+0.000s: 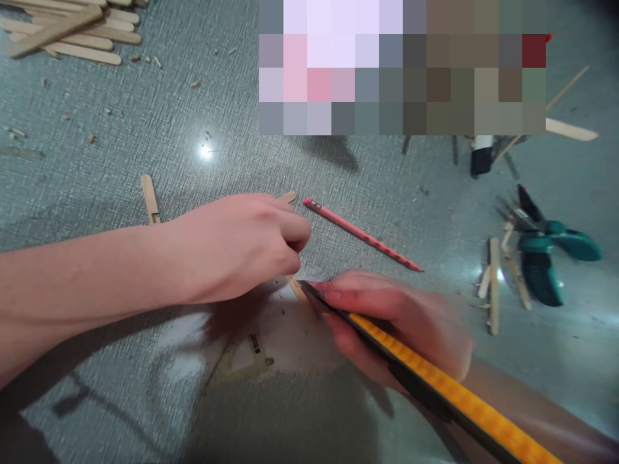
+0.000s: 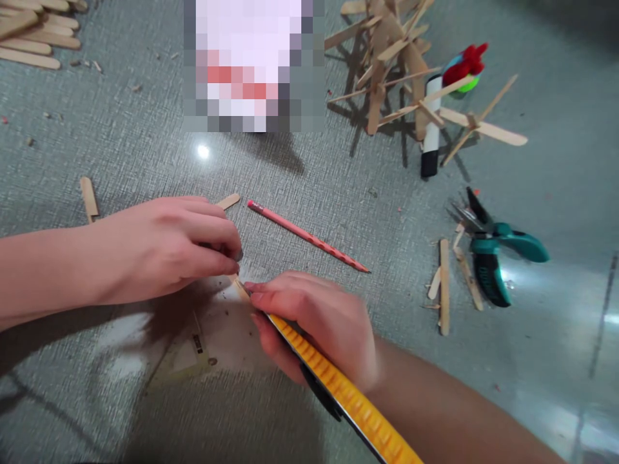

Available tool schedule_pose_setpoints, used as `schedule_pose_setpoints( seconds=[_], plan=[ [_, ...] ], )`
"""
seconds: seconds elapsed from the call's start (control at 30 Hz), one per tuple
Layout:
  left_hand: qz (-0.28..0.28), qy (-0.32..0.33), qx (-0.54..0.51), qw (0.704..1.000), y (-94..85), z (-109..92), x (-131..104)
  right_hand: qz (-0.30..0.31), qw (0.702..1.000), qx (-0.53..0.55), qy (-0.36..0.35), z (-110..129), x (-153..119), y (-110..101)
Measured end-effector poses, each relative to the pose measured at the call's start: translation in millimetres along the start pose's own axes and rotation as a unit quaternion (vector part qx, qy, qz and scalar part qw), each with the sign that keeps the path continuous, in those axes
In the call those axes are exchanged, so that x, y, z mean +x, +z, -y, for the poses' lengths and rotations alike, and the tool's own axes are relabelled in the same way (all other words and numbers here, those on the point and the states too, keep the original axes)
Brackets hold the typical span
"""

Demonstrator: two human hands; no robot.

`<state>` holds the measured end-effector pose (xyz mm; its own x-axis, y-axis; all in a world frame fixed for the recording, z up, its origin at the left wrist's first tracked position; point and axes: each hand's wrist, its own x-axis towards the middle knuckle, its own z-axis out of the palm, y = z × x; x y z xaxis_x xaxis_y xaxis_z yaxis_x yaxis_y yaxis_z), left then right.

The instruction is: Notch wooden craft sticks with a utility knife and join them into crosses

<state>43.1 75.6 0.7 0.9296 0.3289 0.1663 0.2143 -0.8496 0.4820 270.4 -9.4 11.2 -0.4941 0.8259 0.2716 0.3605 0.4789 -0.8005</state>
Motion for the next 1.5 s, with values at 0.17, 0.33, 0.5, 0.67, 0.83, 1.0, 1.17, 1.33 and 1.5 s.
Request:
schedule_pose_setpoints(
  seconds=[0.17, 0.33, 0.5, 0.67, 0.83, 1.0, 1.17, 1.33, 1.5],
  plan=[
    [0.009, 0.016, 0.005, 1.000, 2.6, 1, 0, 0.017, 1.000, -0.002, -0.011, -1, 1, -2],
    [-0.017, 0.032, 0.000, 0.999, 0.9, -3, 2, 0.003, 1.000, -0.025, -0.005, 2, 0, 2],
    [0.043, -0.001, 0.002, 0.999, -4.6, -7, 5, -0.009, 0.996, -0.083, 0.015, 10, -1, 7],
    [0.016, -0.030, 0.011, 0.999, 2.3, -9, 7, -0.007, 0.996, -0.083, 0.039, 14, -1, 10],
    [0.021, -0.046, 0.067, 0.996, 4.7, -15, 10, 0.000, 0.997, -0.070, 0.030, 14, -2, 8],
    [0.035, -0.055, 0.054, 0.996, 3.5, -17, 12, -0.001, 0.996, -0.081, 0.023, 13, -5, 10],
    [0.054, -0.064, 0.043, 0.995, 2.5, -16, 13, -0.004, 0.997, -0.073, 0.023, 13, -6, 11],
    [0.038, -0.036, 0.047, 0.998, 5.0, -13, 12, -0.008, 0.997, -0.080, 0.009, 13, -7, 7],
    [0.012, -0.028, 0.052, 0.998, 6.3, -10, 9, -0.037, 0.997, -0.066, 0.005, 12, -5, 5]
  ],
)
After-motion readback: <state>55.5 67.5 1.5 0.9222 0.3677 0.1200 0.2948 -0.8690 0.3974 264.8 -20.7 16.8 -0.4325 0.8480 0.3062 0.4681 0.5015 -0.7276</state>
